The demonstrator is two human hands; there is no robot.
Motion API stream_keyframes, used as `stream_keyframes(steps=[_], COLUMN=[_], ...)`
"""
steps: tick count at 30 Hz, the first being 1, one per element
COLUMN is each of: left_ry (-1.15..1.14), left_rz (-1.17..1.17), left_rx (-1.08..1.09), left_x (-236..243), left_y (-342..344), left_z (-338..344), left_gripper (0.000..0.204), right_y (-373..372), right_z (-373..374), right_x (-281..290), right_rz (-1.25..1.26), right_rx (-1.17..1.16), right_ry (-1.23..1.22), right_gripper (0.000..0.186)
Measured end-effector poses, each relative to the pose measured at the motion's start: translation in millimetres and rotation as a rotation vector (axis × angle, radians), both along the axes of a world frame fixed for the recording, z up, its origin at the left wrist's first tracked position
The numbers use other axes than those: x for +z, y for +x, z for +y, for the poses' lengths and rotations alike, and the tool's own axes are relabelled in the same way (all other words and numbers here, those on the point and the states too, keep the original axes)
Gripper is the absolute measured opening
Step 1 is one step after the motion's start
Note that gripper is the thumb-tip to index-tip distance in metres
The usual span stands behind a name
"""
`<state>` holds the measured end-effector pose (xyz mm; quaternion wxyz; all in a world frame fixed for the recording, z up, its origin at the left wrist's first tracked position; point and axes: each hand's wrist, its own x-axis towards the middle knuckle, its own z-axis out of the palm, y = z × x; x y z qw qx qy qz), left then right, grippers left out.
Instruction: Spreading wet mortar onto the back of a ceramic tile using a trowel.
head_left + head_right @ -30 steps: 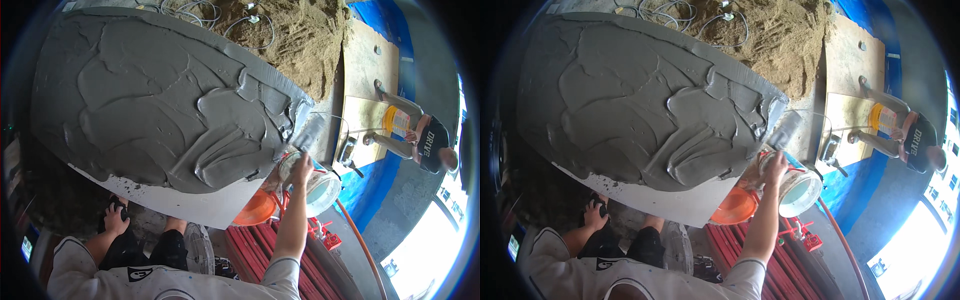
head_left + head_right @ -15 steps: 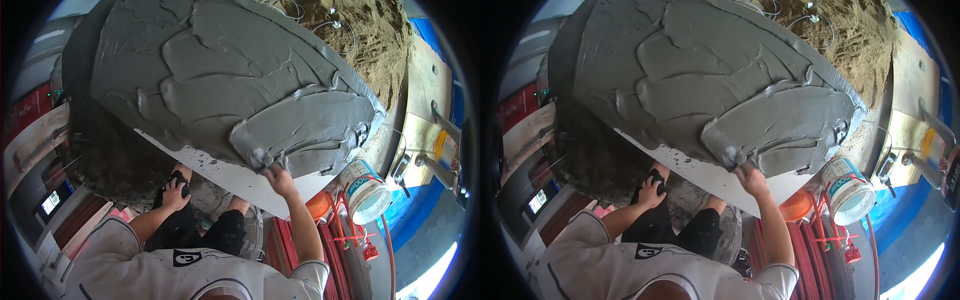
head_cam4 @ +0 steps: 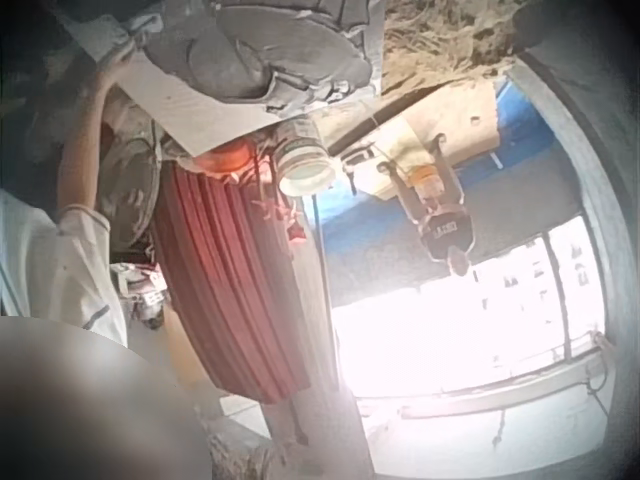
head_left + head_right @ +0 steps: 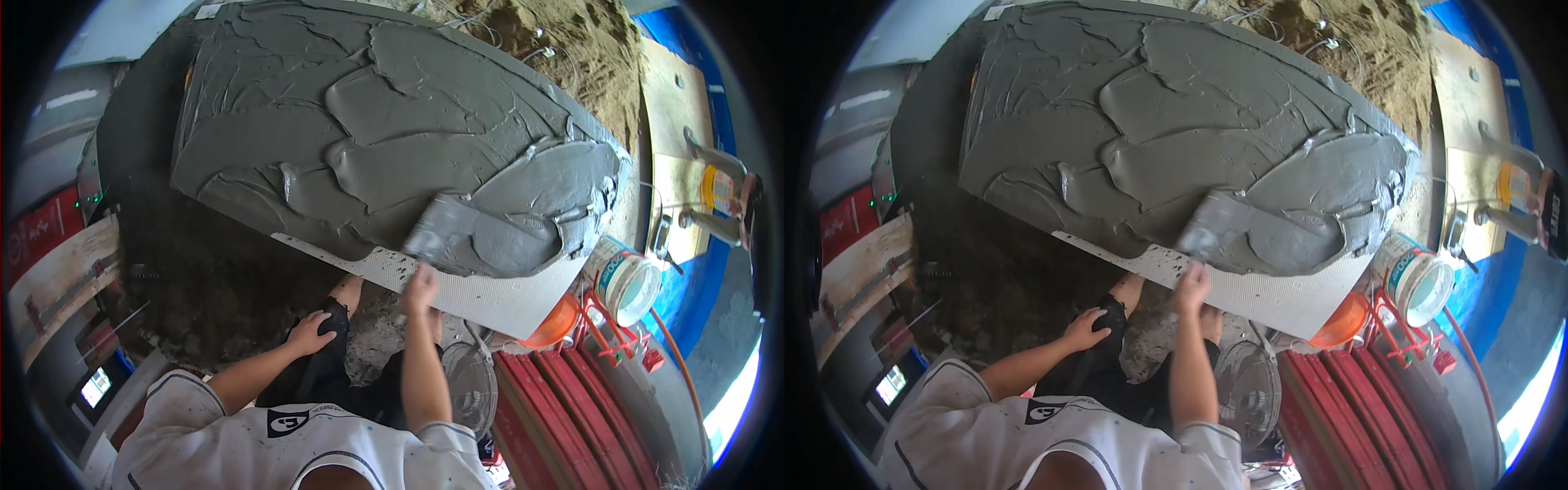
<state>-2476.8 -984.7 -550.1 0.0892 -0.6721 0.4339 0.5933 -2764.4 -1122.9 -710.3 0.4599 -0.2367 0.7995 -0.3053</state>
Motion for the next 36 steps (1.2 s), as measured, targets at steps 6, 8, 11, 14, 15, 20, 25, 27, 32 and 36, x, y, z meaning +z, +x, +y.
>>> stream_keyframes(steps=[6,8,11,14,15,20,25,27,32,36], left_ry=[0.124,0.160,0.174,0.072,0.069,0.072,0.116,0.012,0.304,0.390], left_rz=[-0.051,-0.090,-0.123,-0.256,-0.270,-0.195,-0.138,-0.269,-0.401,-0.529], left_rx=[0.304,0.294,0.356,0.438,0.440,0.446,0.498,0.089,-0.072,-0.108], left_x=[39,42,52,95,104,106,121,115,60,30], left_y=[135,148,180,237,238,215,210,224,276,359], left_z=[101,100,123,183,190,177,158,152,135,108], left_gripper=[0.063,0.058,0.056,0.053,0.053,0.053,0.060,0.091,0.123,0.112], right_y=[89,-1,-106,-14,24,189,244,198,105,280], right_z=[26,44,41,33,33,37,30,30,58,53], right_x=[80,63,44,56,62,35,67,67,39,31], right_rz=[0.264,0.533,0.592,-0.050,-0.182,-0.255,0.089,0.233,0.458,-0.292], right_rx=[0.864,0.606,0.179,-0.387,-0.539,-0.156,0.789,0.919,0.015,-0.655], right_ry=[0.416,0.197,0.090,0.161,0.126,-0.070,0.143,0.144,0.005,-0.032], right_gripper=[0.043,0.040,0.042,0.042,0.041,0.039,0.046,0.045,0.048,0.035])
